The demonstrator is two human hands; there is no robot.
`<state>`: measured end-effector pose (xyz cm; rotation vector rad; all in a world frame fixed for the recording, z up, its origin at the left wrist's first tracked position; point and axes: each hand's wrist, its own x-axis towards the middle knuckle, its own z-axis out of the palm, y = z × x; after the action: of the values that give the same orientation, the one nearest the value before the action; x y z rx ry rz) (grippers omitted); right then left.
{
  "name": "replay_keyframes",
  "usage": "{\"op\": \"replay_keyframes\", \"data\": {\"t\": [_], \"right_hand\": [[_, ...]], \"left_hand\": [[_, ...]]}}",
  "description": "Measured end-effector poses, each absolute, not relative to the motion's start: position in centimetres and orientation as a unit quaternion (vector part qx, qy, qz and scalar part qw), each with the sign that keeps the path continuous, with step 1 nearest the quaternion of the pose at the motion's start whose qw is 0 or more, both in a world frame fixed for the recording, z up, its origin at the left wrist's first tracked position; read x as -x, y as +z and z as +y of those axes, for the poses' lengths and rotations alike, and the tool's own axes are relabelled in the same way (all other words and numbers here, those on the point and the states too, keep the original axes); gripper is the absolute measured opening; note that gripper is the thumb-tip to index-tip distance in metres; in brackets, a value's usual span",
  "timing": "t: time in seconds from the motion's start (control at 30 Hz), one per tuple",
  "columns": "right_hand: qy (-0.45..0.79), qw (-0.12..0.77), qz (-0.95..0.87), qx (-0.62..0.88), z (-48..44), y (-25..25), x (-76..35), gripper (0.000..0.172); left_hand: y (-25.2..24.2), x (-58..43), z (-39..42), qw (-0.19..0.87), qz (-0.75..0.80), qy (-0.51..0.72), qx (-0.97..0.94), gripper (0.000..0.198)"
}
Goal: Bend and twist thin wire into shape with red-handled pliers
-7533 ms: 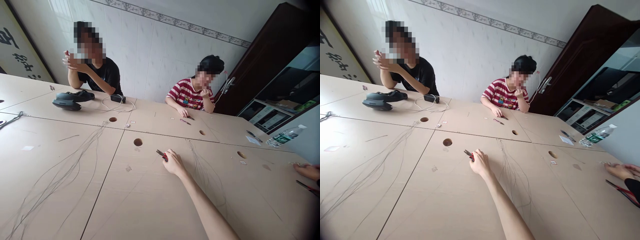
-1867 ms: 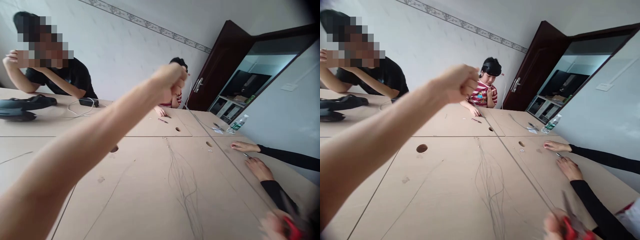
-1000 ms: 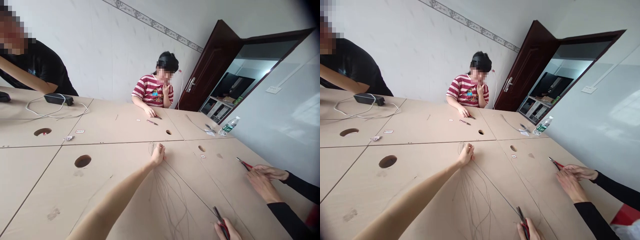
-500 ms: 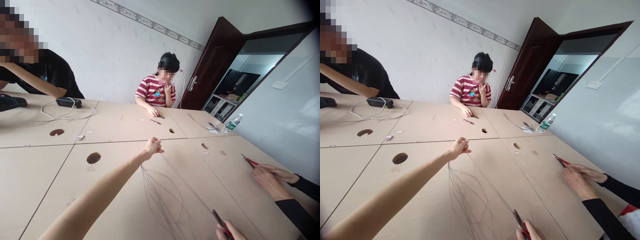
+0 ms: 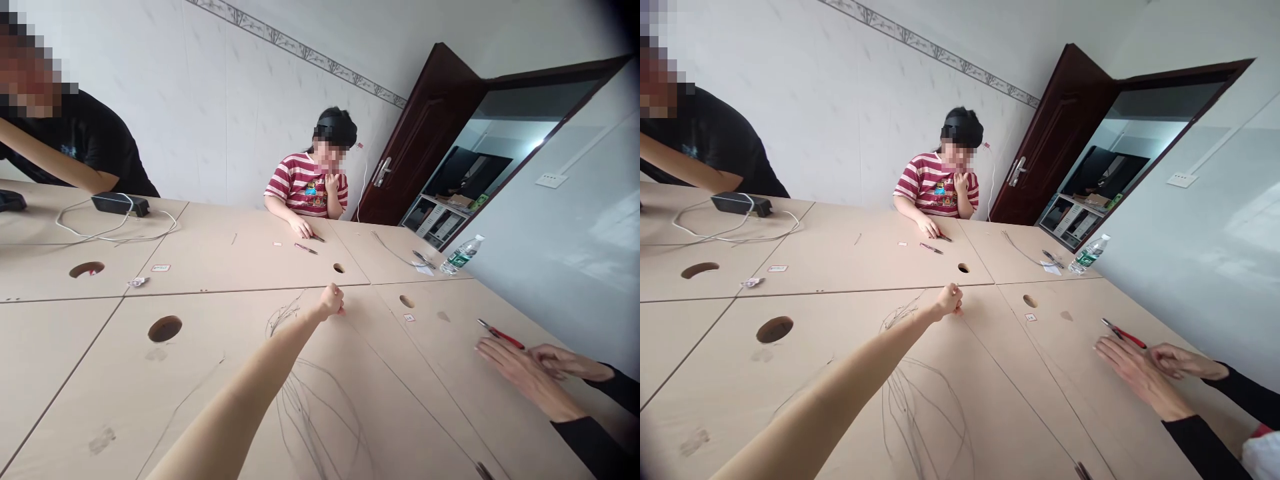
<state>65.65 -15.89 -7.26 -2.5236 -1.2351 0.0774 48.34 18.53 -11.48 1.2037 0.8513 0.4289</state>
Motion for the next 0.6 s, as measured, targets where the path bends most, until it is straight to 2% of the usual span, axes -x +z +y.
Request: {"op": "replay_keyframes", "data": {"t": [0.07,0.17,0.3,0.37,0.43,0.5,0.6], "right_hand": [[0.044,0.198,-0.461,0.864,-11.8,-5.0,-67.8,0.035],[0.111,0.247,-0.494,0.826,-6.8,-2.9,-69.5,0.037],[0.239,0.294,-0.473,0.796,-3.7,-4.7,-67.7,0.045],[0.183,0.371,-0.417,0.809,-2.9,-6.8,-66.0,0.05],[0.109,0.393,-0.402,0.82,-2.3,-8.7,-64.7,0.052],[0.066,0.372,-0.42,0.825,-1.8,-9.5,-63.9,0.052],[0.017,0.294,-0.458,0.839,-1.7,-8.8,-63.8,0.05]], "left_hand": [[-11.8,-48.3,18.5,0.71,0.384,0.186,-0.56,0.034],[-11.7,-48.2,18.5,0.696,0.381,0.174,-0.584,0.034],[-11.6,-47.6,18.1,0.663,0.39,0.165,-0.617,0.035],[-11.7,-47.4,17.9,0.643,0.398,0.16,-0.635,0.035],[-11.8,-47.4,17.8,0.621,0.406,0.153,-0.653,0.034],[-11.7,-47.5,17.8,0.597,0.417,0.145,-0.67,0.033],[-11.4,-47.7,17.7,0.558,0.442,0.139,-0.688,0.032]]}}
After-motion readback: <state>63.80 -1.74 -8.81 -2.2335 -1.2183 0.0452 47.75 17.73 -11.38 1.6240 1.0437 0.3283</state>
